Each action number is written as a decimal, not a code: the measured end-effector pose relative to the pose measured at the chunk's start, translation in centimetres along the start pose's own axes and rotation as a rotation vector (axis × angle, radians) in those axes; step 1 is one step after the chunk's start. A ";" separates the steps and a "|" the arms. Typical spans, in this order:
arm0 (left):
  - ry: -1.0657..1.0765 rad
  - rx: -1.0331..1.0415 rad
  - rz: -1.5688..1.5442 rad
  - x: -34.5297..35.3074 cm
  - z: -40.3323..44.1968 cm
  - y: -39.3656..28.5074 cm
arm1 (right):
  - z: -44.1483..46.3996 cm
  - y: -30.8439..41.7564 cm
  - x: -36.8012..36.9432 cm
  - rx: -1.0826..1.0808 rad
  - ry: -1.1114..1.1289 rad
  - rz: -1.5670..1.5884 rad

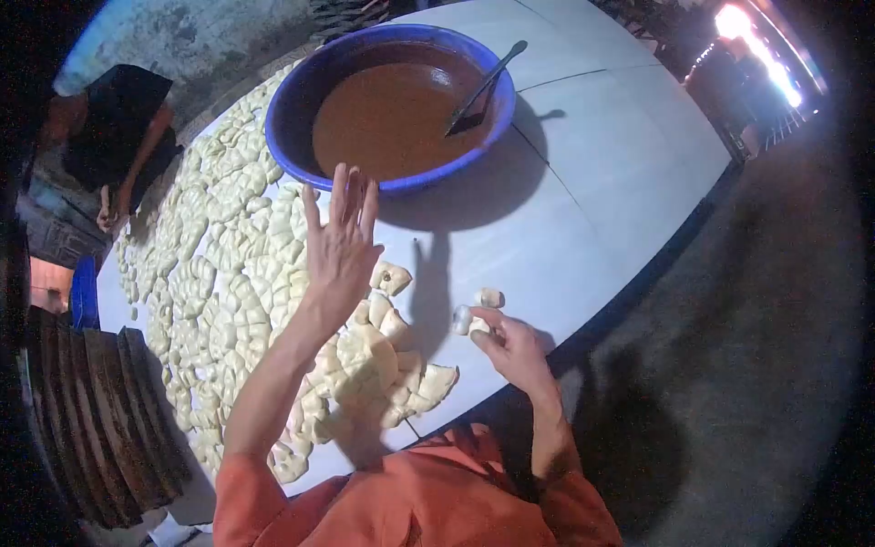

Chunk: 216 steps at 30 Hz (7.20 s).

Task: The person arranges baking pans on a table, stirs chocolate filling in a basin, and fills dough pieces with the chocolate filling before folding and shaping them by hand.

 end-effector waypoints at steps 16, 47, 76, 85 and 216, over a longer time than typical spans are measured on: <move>0.240 -0.549 -1.957 8.4 -9.7 -3.5 | 5.5 6.6 4.4 -0.053 -0.035 0.659; -0.176 -0.524 -1.404 6.0 -10.0 1.0 | 26.5 21.7 1.9 -0.393 0.158 -0.701; 0.014 -0.490 -2.705 6.0 -2.4 -5.1 | 14.0 16.0 0.7 -0.296 0.113 0.910; -0.041 -0.848 -2.421 10.5 -6.0 -3.7 | 10.5 8.6 1.3 -0.285 0.123 0.695; -0.591 -0.121 -2.067 0.5 -5.5 -4.9 | 4.7 13.4 4.3 -0.235 0.053 1.234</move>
Point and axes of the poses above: each hand's wrist, its own z-axis towards the middle knuckle, its own x-axis out of the palm, y = z × x, the point moved 10 cm from there along z, towards the middle knuckle, and after that the axes turned 2 degrees about y, right-handed, at the moved point
